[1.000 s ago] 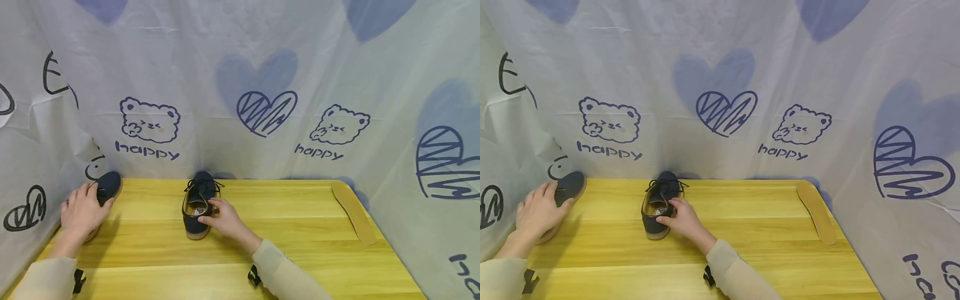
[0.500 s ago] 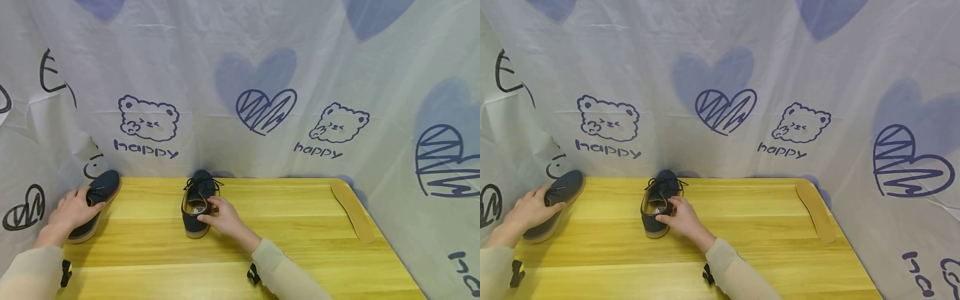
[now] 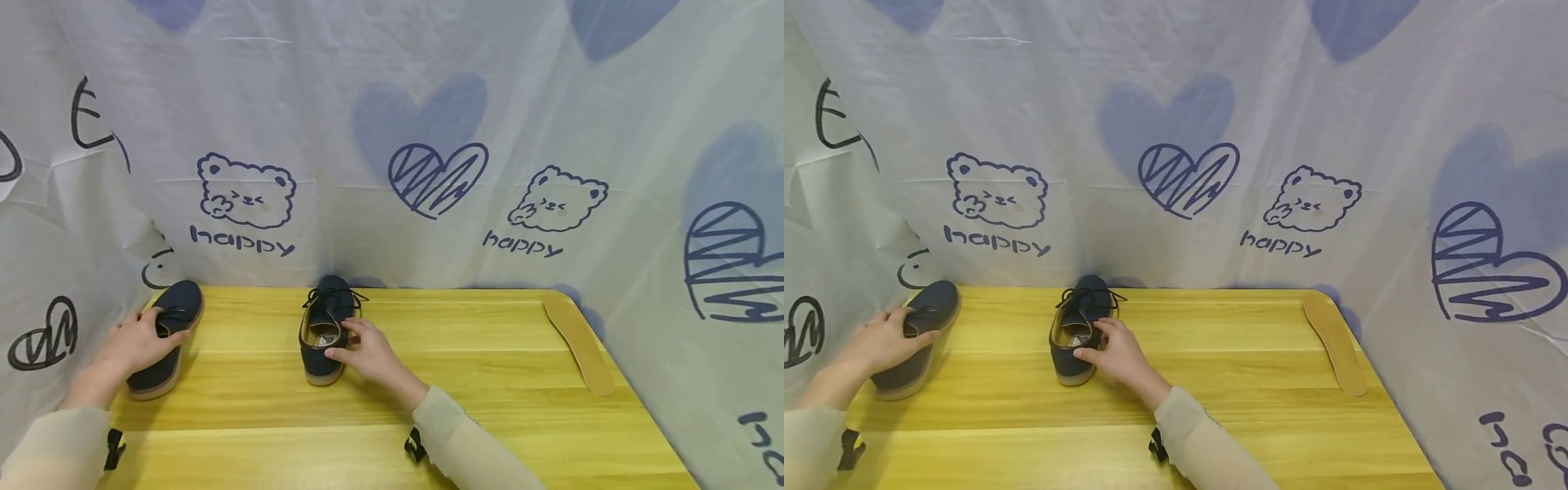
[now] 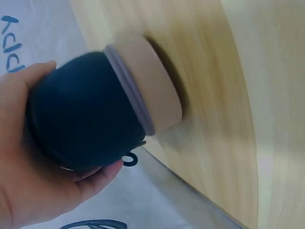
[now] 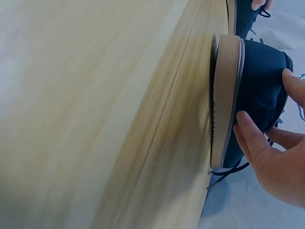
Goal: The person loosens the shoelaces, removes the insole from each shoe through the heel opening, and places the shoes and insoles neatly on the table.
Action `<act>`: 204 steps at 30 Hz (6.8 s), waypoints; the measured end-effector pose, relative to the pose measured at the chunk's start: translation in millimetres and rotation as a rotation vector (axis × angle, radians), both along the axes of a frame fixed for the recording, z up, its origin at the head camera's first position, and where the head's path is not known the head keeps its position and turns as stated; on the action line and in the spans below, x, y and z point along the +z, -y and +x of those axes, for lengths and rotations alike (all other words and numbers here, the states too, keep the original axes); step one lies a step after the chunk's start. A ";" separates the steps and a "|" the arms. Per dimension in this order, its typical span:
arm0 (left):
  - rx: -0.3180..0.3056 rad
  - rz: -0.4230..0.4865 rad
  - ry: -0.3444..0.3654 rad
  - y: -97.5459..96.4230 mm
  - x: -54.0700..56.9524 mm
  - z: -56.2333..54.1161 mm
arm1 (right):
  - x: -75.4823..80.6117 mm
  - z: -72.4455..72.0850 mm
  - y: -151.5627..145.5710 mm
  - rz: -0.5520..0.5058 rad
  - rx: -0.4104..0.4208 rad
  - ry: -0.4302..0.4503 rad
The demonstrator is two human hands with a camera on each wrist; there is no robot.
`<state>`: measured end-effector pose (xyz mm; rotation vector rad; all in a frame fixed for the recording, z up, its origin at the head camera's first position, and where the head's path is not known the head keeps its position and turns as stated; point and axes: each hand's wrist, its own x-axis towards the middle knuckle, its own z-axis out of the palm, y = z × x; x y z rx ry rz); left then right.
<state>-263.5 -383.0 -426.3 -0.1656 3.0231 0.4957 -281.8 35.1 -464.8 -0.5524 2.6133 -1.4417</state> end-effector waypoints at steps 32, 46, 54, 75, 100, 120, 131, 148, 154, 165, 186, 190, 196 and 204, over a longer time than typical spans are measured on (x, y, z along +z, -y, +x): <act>-0.071 -0.023 0.077 -91.7 13.7 52.6 | -2.4 10.0 -6.2 -0.101 0.010 0.005; -0.105 -0.108 0.071 -131.1 17.7 71.1 | 19.7 59.4 -6.0 0.014 0.129 -0.293; -0.159 -0.083 0.069 -149.6 19.1 84.0 | 23.0 81.9 7.0 0.204 0.334 -0.221; -0.222 -0.090 0.060 -186.4 20.8 105.0 | 16.4 94.7 27.7 0.365 0.393 -0.137; -0.546 0.234 -0.131 -198.9 17.8 98.6 | 21.1 59.8 -77.1 0.229 0.604 0.073; -0.792 0.283 0.027 -265.9 -9.9 60.0 | 25.0 54.1 -171.3 0.235 0.598 0.136; -0.779 0.346 0.009 -276.5 -12.7 53.0 | 34.2 59.5 -184.4 0.141 0.517 0.089; -0.752 0.386 -0.022 -270.8 -19.6 47.9 | 39.6 61.6 -121.8 0.083 0.297 -0.200; -0.715 0.400 0.011 -270.9 -19.5 48.5 | 40.3 59.8 -106.2 0.230 0.374 -0.221; -0.694 0.375 -0.019 -271.4 -20.1 49.6 | 36.9 53.4 -99.8 0.355 0.449 -0.190; -0.684 0.381 -0.024 -270.6 -20.1 51.8 | 37.4 58.8 -98.0 0.228 0.371 -0.269; -0.687 0.377 -0.025 -270.4 -19.6 52.5 | 40.0 60.7 -98.4 0.195 0.352 -0.269; -0.691 0.360 -0.028 -270.8 -20.6 50.8 | 43.8 62.0 -99.8 0.121 0.318 -0.247; -0.688 0.353 -0.034 -272.2 -20.7 50.9 | 45.9 63.9 -101.5 0.048 0.318 -0.231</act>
